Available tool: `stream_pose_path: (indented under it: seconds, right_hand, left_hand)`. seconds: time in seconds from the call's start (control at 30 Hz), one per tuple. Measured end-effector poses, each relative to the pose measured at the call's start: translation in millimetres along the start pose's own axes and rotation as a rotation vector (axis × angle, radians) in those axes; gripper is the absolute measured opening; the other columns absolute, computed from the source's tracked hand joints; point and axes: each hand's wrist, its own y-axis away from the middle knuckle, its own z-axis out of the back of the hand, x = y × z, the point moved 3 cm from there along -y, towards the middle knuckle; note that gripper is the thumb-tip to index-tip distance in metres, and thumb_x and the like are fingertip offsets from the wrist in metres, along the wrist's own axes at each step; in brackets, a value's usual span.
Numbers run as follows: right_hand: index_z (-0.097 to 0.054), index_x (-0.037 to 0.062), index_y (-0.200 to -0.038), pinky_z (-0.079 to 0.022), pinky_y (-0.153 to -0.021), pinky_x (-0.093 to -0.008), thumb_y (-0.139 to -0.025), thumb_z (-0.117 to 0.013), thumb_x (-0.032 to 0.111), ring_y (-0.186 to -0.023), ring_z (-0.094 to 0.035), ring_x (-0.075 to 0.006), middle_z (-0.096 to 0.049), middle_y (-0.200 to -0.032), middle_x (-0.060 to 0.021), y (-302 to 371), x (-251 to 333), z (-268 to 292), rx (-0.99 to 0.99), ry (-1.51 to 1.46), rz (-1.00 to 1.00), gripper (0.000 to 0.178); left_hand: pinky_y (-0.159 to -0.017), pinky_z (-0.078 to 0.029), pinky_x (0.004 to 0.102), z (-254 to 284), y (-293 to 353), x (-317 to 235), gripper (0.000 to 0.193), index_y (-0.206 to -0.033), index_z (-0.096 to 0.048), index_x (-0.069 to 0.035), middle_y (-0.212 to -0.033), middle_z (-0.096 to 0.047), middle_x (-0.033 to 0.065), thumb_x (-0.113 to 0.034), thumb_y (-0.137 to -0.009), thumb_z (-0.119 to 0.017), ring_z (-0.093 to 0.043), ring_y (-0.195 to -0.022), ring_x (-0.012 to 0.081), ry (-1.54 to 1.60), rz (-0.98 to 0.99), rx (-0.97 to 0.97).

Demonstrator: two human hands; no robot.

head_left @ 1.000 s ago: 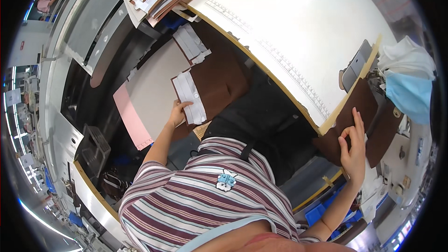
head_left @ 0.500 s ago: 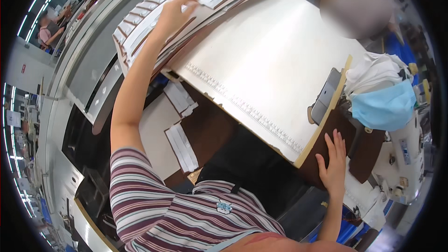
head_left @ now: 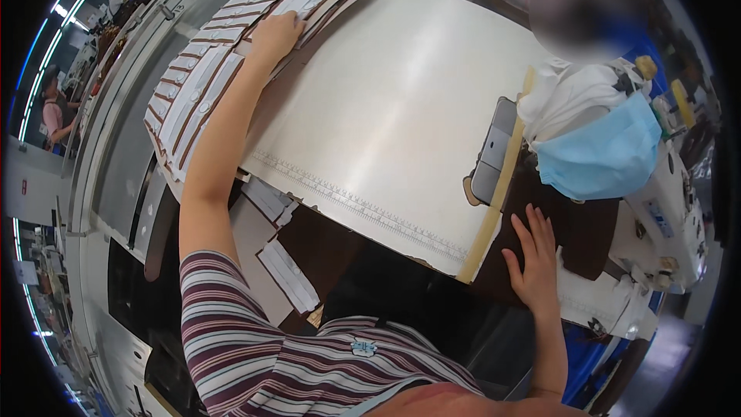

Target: Assembling and sewing pieces of leather at a sewing machine workstation.

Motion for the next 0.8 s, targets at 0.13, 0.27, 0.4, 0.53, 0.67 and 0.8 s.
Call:
stream_pose_path:
  seconds: [0.13,0.27,0.4,0.53,0.67,0.8]
  right_hand:
    - [-0.048,0.0095,-0.135,-0.027,-0.111,-0.0496,-0.087,-0.062,0.024,-0.133,-0.036,-0.0359,-0.038,-0.144,-0.0168,0.6,-4.2,0.8,-0.03,0.02,0.038,0.052]
    - [-0.049,0.0095,-0.135,-0.034,-0.106,-0.0461,-0.084,-0.066,0.024,-0.123,-0.045,-0.0334,-0.048,-0.133,-0.0131,-7.3,-5.5,8.2,-0.079,0.055,0.098,0.056]
    - [-0.054,0.0056,-0.128,-0.042,-0.094,-0.0422,-0.083,-0.066,0.021,-0.103,-0.052,-0.0294,-0.054,-0.114,-0.0107,-22.3,-21.2,2.6,-0.127,0.112,0.143,0.049]
    - [-0.056,0.0028,-0.121,-0.042,-0.096,-0.0417,-0.084,-0.066,0.02,-0.109,-0.051,-0.031,-0.052,-0.119,-0.0127,-33.6,-22.6,2.1,-0.136,0.028,0.232,0.042]
    - [-0.053,0.0033,-0.123,-0.036,-0.106,-0.045,-0.086,-0.065,0.02,-0.128,-0.041,-0.0355,-0.043,-0.138,-0.0159,-31.1,-29.7,-3.8,-0.107,-0.074,0.172,0.042]
    - [-0.051,0.0054,-0.125,-0.035,-0.106,-0.0454,-0.087,-0.064,0.02,-0.128,-0.041,-0.0353,-0.042,-0.14,-0.0143,-30.5,-31.7,-5.3,-0.082,-0.051,0.143,0.043]
  left_hand:
    - [-0.078,-0.052,0.0439,-3.2,9.7,19.4,0.028,-0.106,-0.066,-0.006,-0.094,-0.068,0.0213,-0.022,-0.084,-0.06,-0.065,-0.088,0.038,0.033,0.034,-0.139]
    - [-0.081,-0.05,0.026,15.8,3.8,75.8,0.015,-0.098,-0.071,-0.002,-0.097,-0.07,0.0078,-0.001,-0.087,-0.061,-0.066,-0.086,0.0145,0.994,-0.084,-0.412]
    - [-0.084,-0.049,0.0239,69.9,7.1,18.8,0.023,-0.11,-0.066,-0.002,-0.095,-0.07,0.0087,0.002,-0.09,-0.058,-0.066,-0.091,0.015,0.73,-0.342,-0.338]
    - [-0.1,-0.041,0.0372,38.9,-0.1,53.7,0.055,-0.136,-0.048,-0.013,-0.123,-0.06,0.0148,-0.026,-0.086,-0.068,-0.054,-0.119,0.0256,0.252,-0.558,-0.132]
    - [-0.102,-0.039,0.0377,1.9,32.4,41.9,0.056,-0.13,-0.055,-0.011,-0.134,-0.053,0.0146,-0.043,-0.085,-0.065,-0.048,-0.126,0.0296,0.28,-0.245,0.028]
    - [-0.099,-0.041,0.0361,16.4,38.2,27.3,0.051,-0.124,-0.061,-0.012,-0.126,-0.059,0.0137,-0.043,-0.084,-0.066,-0.052,-0.122,0.0294,0.361,-0.2,0.06]
